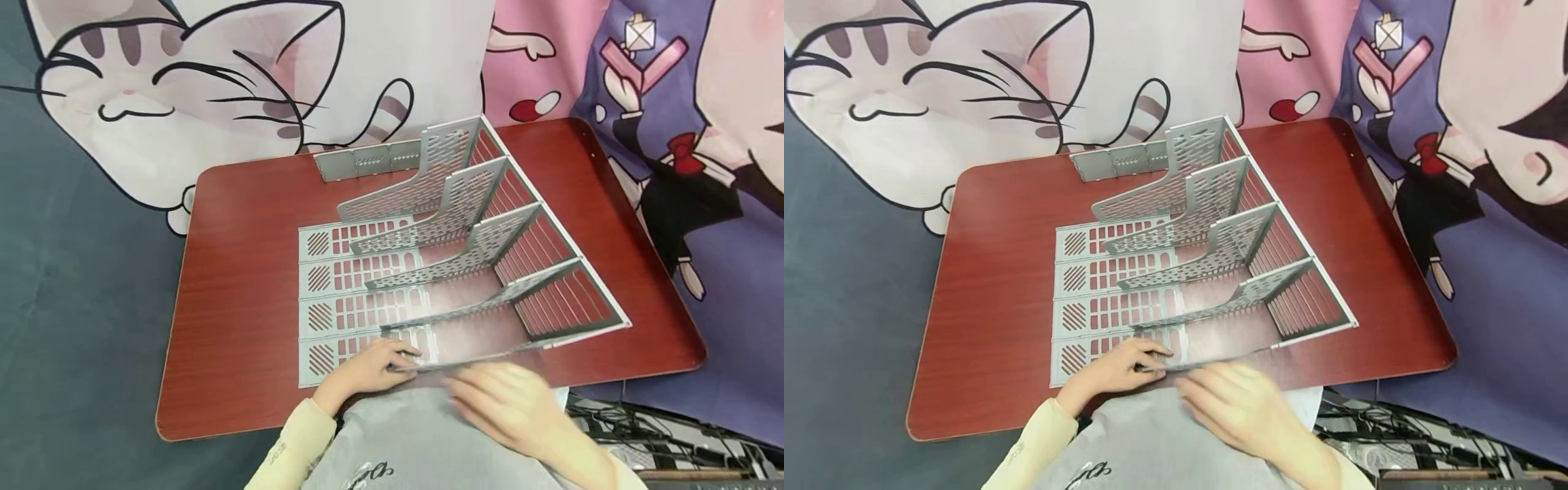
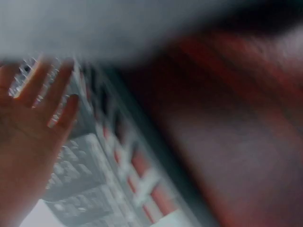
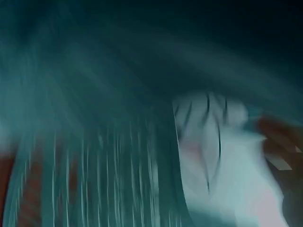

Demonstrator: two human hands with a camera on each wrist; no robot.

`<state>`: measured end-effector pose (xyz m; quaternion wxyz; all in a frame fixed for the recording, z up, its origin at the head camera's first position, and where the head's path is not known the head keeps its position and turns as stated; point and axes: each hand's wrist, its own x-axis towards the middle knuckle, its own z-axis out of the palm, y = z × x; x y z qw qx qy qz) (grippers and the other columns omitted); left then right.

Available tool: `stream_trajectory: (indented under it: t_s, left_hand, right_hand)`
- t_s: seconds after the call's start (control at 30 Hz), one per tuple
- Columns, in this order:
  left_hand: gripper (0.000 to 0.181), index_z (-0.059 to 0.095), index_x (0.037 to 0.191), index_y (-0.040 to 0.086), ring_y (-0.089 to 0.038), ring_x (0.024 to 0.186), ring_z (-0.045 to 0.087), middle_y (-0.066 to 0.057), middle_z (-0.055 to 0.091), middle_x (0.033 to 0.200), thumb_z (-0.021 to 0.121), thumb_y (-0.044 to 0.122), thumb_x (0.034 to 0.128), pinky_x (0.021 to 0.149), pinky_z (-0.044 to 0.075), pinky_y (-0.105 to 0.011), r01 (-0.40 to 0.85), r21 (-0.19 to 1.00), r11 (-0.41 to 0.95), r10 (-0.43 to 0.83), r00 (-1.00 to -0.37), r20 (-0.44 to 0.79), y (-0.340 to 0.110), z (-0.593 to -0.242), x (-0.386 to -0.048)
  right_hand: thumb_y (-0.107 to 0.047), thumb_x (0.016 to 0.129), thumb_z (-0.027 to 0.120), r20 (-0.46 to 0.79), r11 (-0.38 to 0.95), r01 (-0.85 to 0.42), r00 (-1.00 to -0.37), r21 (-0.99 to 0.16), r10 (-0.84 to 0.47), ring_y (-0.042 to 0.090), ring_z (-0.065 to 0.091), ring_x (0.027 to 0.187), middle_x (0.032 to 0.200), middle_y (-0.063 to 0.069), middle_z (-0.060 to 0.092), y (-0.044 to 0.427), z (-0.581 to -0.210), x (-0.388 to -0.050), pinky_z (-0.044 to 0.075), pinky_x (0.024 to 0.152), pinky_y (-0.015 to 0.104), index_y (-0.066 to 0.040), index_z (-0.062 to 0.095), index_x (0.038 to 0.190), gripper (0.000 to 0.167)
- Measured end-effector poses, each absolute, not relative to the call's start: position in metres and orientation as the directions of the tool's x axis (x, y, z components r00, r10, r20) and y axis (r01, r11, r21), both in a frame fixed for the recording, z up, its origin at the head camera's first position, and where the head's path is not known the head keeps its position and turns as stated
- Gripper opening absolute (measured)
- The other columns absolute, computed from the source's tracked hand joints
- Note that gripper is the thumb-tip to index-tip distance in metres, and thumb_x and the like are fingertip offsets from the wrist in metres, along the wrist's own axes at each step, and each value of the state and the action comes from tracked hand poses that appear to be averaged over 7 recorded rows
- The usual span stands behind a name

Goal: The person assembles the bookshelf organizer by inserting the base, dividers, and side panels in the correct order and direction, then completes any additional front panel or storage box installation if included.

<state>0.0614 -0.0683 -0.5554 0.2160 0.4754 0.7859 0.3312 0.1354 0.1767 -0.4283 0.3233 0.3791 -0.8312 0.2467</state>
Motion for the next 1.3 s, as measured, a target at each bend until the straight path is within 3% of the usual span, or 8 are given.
stream_trajectory:
  t_s: [0.03,0.1,0.13,0.23,0.33,0.47,0.93,1.3]
  left_hand:
    - [0.02,0.073,0.104,0.014,-0.017,0.109,0.059,-0.004,0.063,0.12,0.06,0.023,0.0912,0.093,0.045,-0.031,0.596,0.742,0.307,0.885,-0.466,0.008,-0.067,-0.558,0.057]
    - [0.023,0.07,0.109,0.012,-0.016,0.109,0.059,-0.004,0.063,0.12,0.059,0.023,0.0924,0.091,0.046,-0.027,0.565,0.775,0.283,0.873,-0.487,0.036,-0.065,-0.564,0.05]
    - [0.025,0.069,0.112,0.012,-0.016,0.11,0.058,-0.003,0.062,0.121,0.058,0.024,0.0925,0.092,0.046,-0.027,0.559,0.781,0.278,0.872,-0.488,0.039,-0.063,-0.566,0.048]
    - [0.034,0.064,0.12,0.015,-0.018,0.123,0.049,-0.004,0.053,0.134,0.062,0.03,0.0903,0.101,0.04,-0.034,0.538,0.783,0.311,0.872,-0.49,-0.01,-0.06,-0.571,0.047]
    - [0.038,0.063,0.123,0.016,-0.026,0.136,0.033,-0.009,0.037,0.147,0.066,0.028,0.0875,0.106,0.033,-0.044,0.533,0.772,0.345,0.875,-0.481,-0.059,-0.06,-0.577,0.048]
    - [0.038,0.063,0.123,0.013,-0.032,0.141,0.019,-0.012,0.027,0.151,0.067,0.021,0.086,0.107,0.028,-0.049,0.533,0.762,0.367,0.872,-0.483,-0.082,-0.065,-0.579,0.049]
    - [0.032,0.063,0.121,0.01,-0.036,0.139,0.02,-0.016,0.028,0.15,0.063,0.013,0.0888,0.108,0.026,-0.05,0.601,0.73,0.324,0.889,-0.458,-0.016,-0.063,-0.579,0.041]
    - [0.032,0.065,0.119,0.007,-0.037,0.138,0.022,-0.019,0.031,0.148,0.065,0.011,0.0871,0.108,0.027,-0.049,0.62,0.729,0.291,0.888,-0.459,0.036,-0.057,-0.579,0.043]
  right_hand:
    - [-0.022,0.091,0.057,0.642,0.565,-0.803,-0.538,-0.192,-0.547,0.017,0.064,0.084,0.099,0.004,0.068,0.165,-0.44,0.129,0.052,0.068,0.029,-0.007,0.067,0.109,0.026]
    - [-0.023,0.089,0.06,0.383,0.613,-0.756,-0.649,-0.23,-0.657,0.019,0.061,0.102,0.115,0.006,0.062,0.15,-0.464,0.122,0.05,0.084,0.033,-0.007,0.059,0.122,0.037]
    - [-0.024,0.088,0.062,0.296,0.648,-0.733,-0.678,-0.206,-0.673,0.019,0.061,0.102,0.116,0.006,0.061,0.145,-0.476,0.117,0.05,0.084,0.032,-0.009,0.058,0.124,0.039]
    - [-0.026,0.08,0.069,0.164,0.707,-0.704,-0.707,-0.068,-0.688,0.015,0.064,0.082,0.097,0.003,0.066,0.137,-0.5,0.105,0.052,0.067,0.026,-0.012,0.062,0.111,0.034]
    - [-0.022,0.076,0.071,0.146,0.753,-0.658,-0.742,0.027,-0.654,0.013,0.058,0.055,0.069,-0.002,0.062,0.143,-0.504,0.102,0.042,0.044,0.025,-0.017,0.062,0.088,0.016]
    - [-0.01,0.067,0.072,0.128,0.837,-0.547,-0.829,0.013,-0.544,0.016,0.053,0.046,0.058,-0.001,0.054,0.154,-0.492,0.102,0.038,0.037,0.03,-0.016,0.057,0.072,0.018]
    - [-0.016,0.07,0.072,-0.112,0.886,-0.441,-0.897,0.144,-0.428,0.018,0.055,0.057,0.064,0.0,0.057,0.148,-0.487,0.096,0.044,0.049,0.031,-0.018,0.069,0.07,0.004]
    - [-0.019,0.07,0.071,-0.077,0.827,-0.51,-0.858,0.236,-0.508,0.015,0.053,0.054,0.062,-0.002,0.058,0.147,-0.491,0.091,0.043,0.048,0.027,-0.016,0.068,0.065,0.007]
